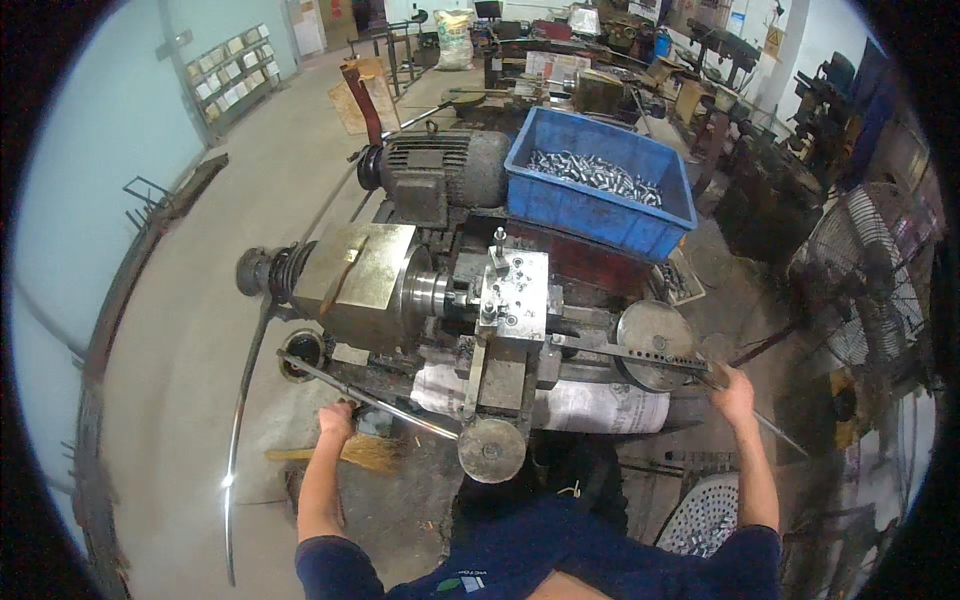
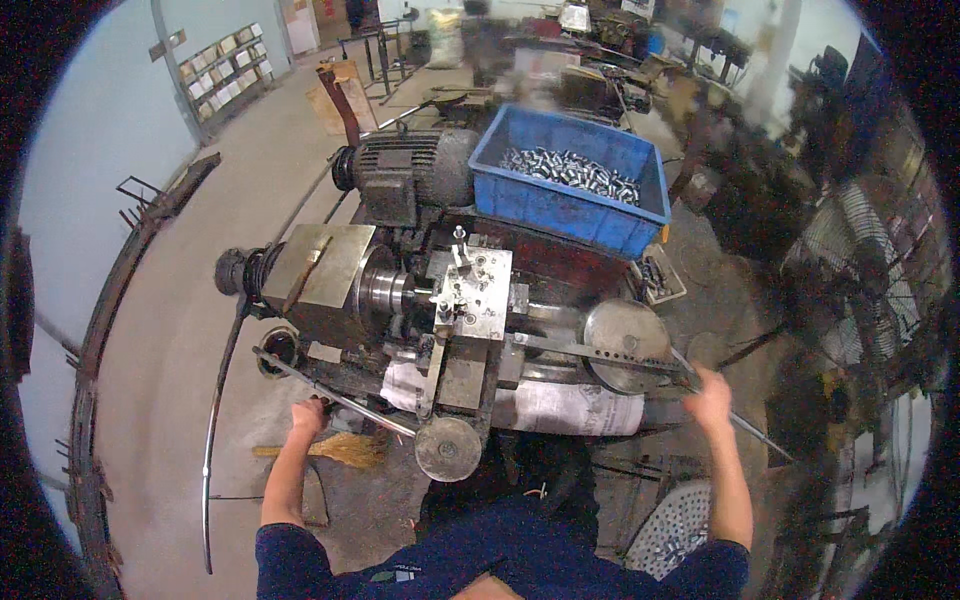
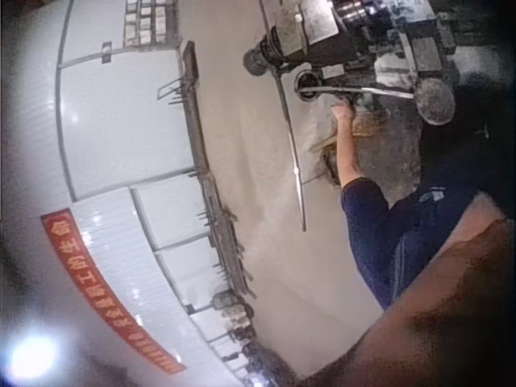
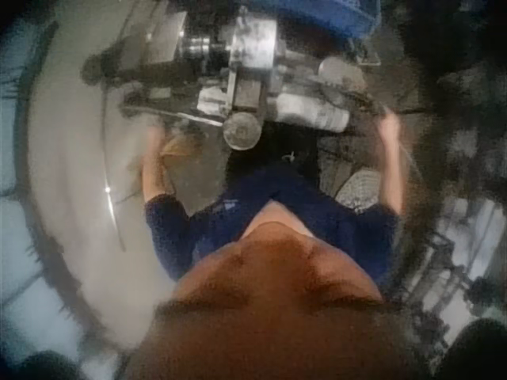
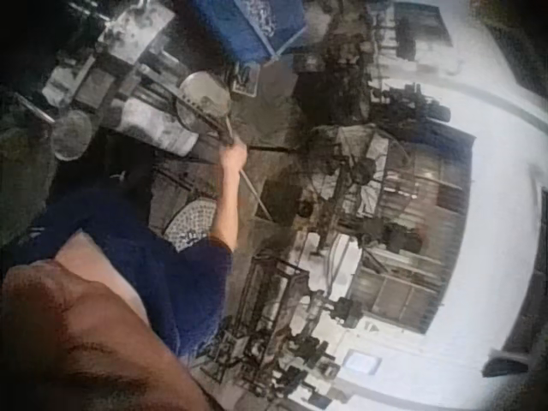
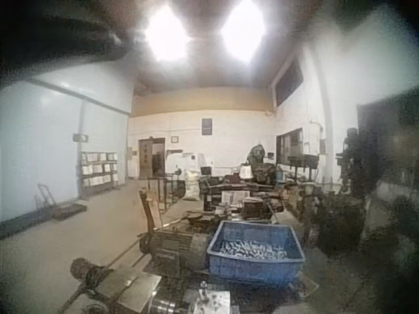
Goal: The person operates a metal turning machine, repeatedly inserting small metal parts into the chuck, engaging the machine with a lever, and removing the processed parts. The person places the finished parts into a perforated metal basket on the floor.
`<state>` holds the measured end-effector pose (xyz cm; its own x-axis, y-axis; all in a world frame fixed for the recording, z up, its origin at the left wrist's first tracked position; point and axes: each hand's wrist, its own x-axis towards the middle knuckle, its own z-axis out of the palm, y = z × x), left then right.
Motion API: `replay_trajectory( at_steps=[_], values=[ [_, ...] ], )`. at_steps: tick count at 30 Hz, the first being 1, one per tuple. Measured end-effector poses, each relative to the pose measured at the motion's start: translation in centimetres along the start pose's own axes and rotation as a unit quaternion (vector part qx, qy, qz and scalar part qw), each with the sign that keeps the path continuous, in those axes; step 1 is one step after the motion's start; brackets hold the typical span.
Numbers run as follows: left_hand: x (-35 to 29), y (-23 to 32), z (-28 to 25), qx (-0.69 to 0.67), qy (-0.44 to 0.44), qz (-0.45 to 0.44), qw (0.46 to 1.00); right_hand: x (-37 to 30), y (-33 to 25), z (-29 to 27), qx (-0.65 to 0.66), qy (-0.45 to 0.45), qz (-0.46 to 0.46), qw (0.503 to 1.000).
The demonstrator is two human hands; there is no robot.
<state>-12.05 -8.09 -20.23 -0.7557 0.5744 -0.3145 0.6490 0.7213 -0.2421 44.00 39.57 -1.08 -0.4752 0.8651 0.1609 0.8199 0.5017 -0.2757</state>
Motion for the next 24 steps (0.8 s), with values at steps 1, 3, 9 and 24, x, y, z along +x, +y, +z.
replay_trajectory(
  at_steps=[1, 3, 9, 24],
  values=[
    [-0.3, -0.5, 0.9, 0.005, -0.009, -0.031, 0.999, -0.4, 1.2, -0.2, -0.041, -0.014, 0.073, 0.996],
    [-1.4, -1.3, 0.6, -0.151, 0.051, -0.041, 0.986, -1.9, 11.1, 1.8, -0.149, -0.085, 0.161, 0.972],
    [-3.8, -6.0, -2.9, -0.601, 0.151, -0.077, 0.781, -5.6, 17.2, 3.6, -0.267, -0.104, 0.253, 0.924],
    [-1.0, 0.7, -8.2, -0.725, 0.129, -0.141, 0.662, -23.5, 0.4, 6.7, 0.502, -0.134, 0.310, 0.796]
  ],
)
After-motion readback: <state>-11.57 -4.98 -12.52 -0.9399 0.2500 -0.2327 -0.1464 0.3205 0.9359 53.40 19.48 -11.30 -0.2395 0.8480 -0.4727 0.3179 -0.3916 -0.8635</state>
